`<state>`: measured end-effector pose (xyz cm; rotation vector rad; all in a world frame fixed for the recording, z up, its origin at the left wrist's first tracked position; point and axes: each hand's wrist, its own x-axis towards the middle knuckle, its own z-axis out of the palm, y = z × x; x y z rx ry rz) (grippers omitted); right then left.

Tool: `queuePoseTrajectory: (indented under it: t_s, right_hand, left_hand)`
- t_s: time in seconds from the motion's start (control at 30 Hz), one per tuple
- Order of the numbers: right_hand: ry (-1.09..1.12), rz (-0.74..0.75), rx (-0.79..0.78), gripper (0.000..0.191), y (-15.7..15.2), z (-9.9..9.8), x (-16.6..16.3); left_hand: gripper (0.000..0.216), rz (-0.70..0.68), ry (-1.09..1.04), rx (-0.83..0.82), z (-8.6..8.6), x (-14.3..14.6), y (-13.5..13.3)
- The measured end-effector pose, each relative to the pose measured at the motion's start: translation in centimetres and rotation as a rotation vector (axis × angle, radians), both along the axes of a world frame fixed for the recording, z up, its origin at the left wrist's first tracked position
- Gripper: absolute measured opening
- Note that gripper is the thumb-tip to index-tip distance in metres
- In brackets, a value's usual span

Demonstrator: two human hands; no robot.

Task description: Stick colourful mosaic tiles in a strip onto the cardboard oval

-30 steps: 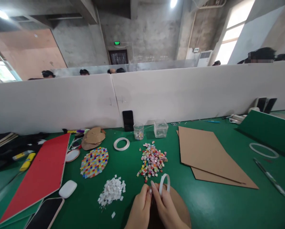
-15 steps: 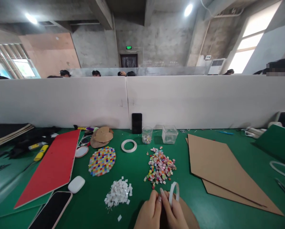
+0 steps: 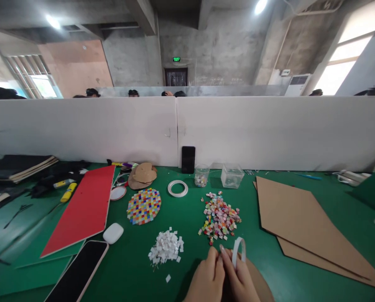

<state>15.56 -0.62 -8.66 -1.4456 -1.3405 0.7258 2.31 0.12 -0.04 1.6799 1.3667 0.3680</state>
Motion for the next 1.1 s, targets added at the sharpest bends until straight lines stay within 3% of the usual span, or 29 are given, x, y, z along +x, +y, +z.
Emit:
queuePoseTrajectory:
  t_s: [0.3, 0.53, 0.73, 1.1]
  right_hand:
    - [-0.015, 0.046, -0.111, 0.069, 0.0, 0.4, -0.3]
    - [0.217, -0.054, -0.146, 0.058, -0.1, 1.1, -0.9]
    - [0.299, -0.022, -0.237, 0.062, -0.2, 2.3, -1.1]
    - [0.280, 0.046, -0.179, 0.049, 0.3, 3.1, -1.5]
  left_hand:
    - [0.030, 0.019, 0.025, 0.079, -0.6, 0.0, 0.0]
    - [0.035, 0.041, -0.012, 0.095, -0.7, 0.2, -0.3]
    - [0.032, 0.041, -0.012, 0.101, -0.7, 0.2, -0.3]
    - [0.033, 0.040, 0.038, 0.119, -1.2, 0.0, -0.2]
